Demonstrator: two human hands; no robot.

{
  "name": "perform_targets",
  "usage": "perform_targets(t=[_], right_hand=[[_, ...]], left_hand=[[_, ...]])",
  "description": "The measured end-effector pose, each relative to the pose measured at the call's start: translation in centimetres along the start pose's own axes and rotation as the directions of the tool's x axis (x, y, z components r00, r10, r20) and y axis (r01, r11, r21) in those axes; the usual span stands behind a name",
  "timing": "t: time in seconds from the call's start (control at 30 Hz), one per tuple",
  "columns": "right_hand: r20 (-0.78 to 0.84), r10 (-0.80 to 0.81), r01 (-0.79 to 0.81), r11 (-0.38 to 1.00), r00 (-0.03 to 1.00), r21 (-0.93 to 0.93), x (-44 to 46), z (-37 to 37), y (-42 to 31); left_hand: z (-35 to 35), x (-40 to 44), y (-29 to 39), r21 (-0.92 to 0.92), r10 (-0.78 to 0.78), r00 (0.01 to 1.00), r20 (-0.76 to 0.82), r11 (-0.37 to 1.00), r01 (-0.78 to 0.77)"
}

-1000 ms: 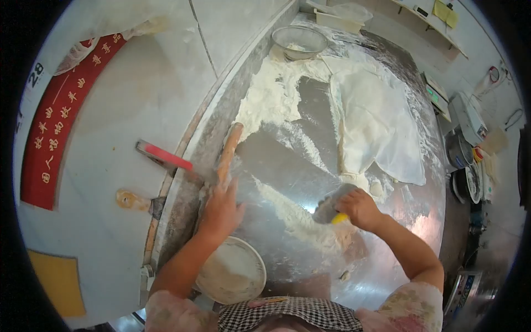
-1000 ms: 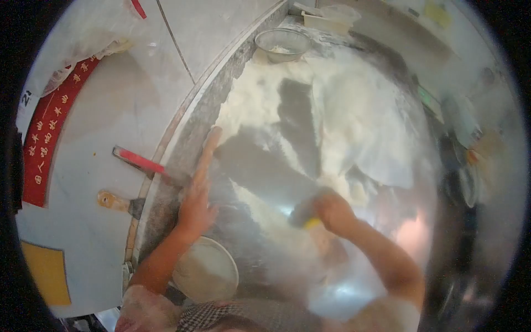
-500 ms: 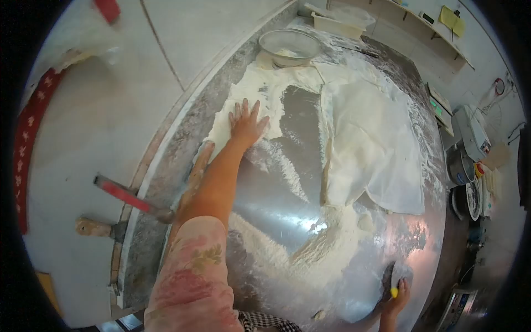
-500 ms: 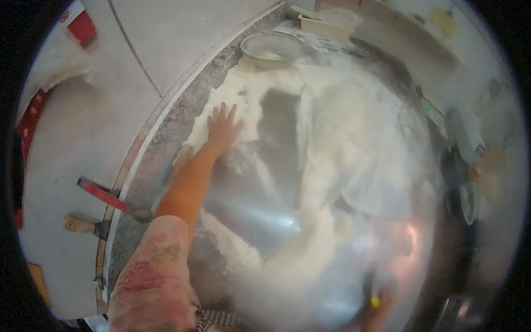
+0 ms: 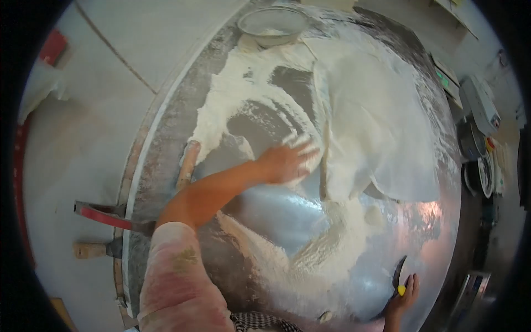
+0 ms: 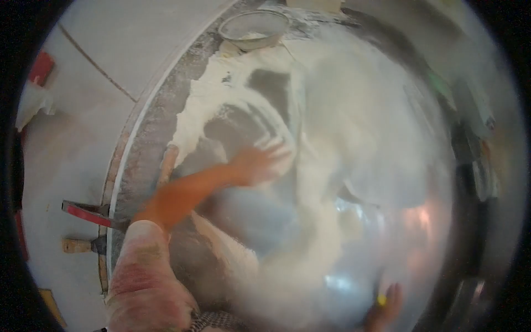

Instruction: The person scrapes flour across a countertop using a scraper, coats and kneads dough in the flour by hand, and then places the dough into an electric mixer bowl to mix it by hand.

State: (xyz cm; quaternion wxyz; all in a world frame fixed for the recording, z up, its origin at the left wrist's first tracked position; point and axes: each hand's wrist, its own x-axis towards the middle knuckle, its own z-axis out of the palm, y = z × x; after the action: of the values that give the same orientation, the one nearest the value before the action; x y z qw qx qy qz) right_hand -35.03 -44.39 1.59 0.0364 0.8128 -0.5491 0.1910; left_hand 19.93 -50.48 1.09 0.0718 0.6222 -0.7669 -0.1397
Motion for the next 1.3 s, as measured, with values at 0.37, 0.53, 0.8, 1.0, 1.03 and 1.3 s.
perform_targets(t=[0.37, 0.53, 0.8, 1.0, 1.03, 1.3], right_hand=[[0.004, 0.063, -0.063, 0.998, 0.998, -0.012, 0.5, -0.6, 0.0], [-0.12, -0.009, 0.014, 0.999, 0.993, 0.045, 0.2, 0.2, 1.1], [-0.195, -0.033, 0.049, 0.996, 0.98, 0.078, -0.1, 0.5, 1.9], [-0.16, 0.015, 0.019, 0.978, 0.987, 0.207, 0.2, -0.4, 1.7], [-0.238, -0.016, 0.057, 0.985, 0.971, 0.165, 0.1, 0.2, 2.1], [-0.224, -0.008, 0.053, 0.979, 0.975, 0.196, -0.4, 0.2, 2.6]], left_hand=[[1.0, 4.4, 7.4, -0.203, -0.14, 0.99, 0.03, 0.969, 0.143], [7.1, 8.4, 10.9, -0.375, 0.061, 0.996, 0.071, 0.926, -0.03], [6.8, 9.0, 22.3, -0.254, 0.478, 0.86, 0.178, 0.867, -0.429], [13.1, 14.8, 22.5, 0.077, 0.045, 0.997, -0.058, 0.996, -0.04], [12.3, 14.9, 23.6, 0.087, 0.069, 0.986, -0.153, 0.995, -0.056], [4.3, 4.6, 28.5, -0.286, 0.106, 0.992, -0.072, 0.95, -0.122]])
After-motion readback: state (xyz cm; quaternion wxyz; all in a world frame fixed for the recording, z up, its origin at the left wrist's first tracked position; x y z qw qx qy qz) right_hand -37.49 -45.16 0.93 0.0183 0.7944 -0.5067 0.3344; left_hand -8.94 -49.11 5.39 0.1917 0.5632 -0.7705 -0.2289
